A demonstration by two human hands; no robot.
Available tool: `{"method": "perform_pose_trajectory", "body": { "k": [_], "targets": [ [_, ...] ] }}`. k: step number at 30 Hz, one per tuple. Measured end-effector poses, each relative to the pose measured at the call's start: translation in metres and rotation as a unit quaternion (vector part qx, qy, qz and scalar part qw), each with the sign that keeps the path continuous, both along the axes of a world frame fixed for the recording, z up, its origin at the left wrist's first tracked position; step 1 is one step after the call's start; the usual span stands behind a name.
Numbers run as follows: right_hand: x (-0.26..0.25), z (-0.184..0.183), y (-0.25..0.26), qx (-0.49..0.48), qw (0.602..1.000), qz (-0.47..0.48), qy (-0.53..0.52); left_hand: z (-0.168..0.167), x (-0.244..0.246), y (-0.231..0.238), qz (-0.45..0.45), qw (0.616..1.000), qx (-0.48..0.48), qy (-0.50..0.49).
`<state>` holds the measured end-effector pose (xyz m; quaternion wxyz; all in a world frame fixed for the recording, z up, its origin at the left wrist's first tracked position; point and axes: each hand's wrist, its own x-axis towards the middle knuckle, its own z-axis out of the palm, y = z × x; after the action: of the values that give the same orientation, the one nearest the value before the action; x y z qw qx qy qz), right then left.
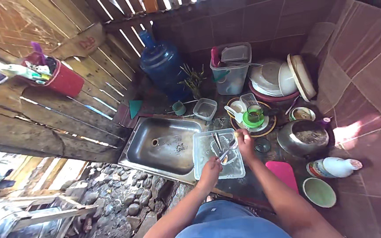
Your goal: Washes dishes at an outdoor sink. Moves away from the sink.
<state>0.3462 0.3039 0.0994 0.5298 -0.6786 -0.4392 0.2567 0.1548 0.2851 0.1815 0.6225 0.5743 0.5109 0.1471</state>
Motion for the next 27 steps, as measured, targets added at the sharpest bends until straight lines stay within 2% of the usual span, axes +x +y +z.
{"method": "perform_pose_trajectory", "body": {
  "k": [2, 4, 9, 11, 16, 18, 23, 25, 27],
  "targets": [
    [-0.010, 0.021, 0.002, -0.008, 0.988, -0.059, 0.144, -0.004, 0.001, -0.003, 0.008, 0.999, -0.013, -0.048],
    [-0.021, 0.037, -0.002, -0.023, 0.966, -0.085, 0.242, -0.008, 0.002, -0.003, -0.002, 0.996, -0.033, -0.079],
    [-0.023, 0.046, -0.017, -0.075, 0.944, -0.039, 0.319, -0.019, 0.003, -0.009, -0.010, 0.993, -0.072, -0.097],
    [-0.021, 0.043, -0.020, -0.086, 0.951, -0.027, 0.295, -0.020, 0.008, -0.011, 0.001, 0.994, -0.063, -0.095],
    [-0.011, 0.043, -0.025, -0.164, 0.979, -0.011, 0.124, -0.018, 0.019, -0.015, -0.001, 0.992, -0.082, -0.091],
    [-0.022, 0.046, -0.027, -0.149, 0.983, -0.026, 0.106, -0.021, 0.024, -0.013, 0.021, 0.991, -0.083, -0.106],
    [-0.070, 0.047, -0.042, -0.121, 0.987, 0.068, 0.084, -0.031, 0.032, -0.002, 0.077, 0.992, -0.018, -0.094],
    [-0.070, 0.045, -0.047, -0.096, 0.989, 0.104, 0.039, -0.035, 0.025, 0.001, 0.079, 0.990, -0.038, -0.107],
    [-0.070, 0.043, -0.055, -0.068, 0.986, 0.150, 0.002, -0.034, 0.019, -0.003, 0.124, 0.978, -0.088, -0.143]
  ]
}}
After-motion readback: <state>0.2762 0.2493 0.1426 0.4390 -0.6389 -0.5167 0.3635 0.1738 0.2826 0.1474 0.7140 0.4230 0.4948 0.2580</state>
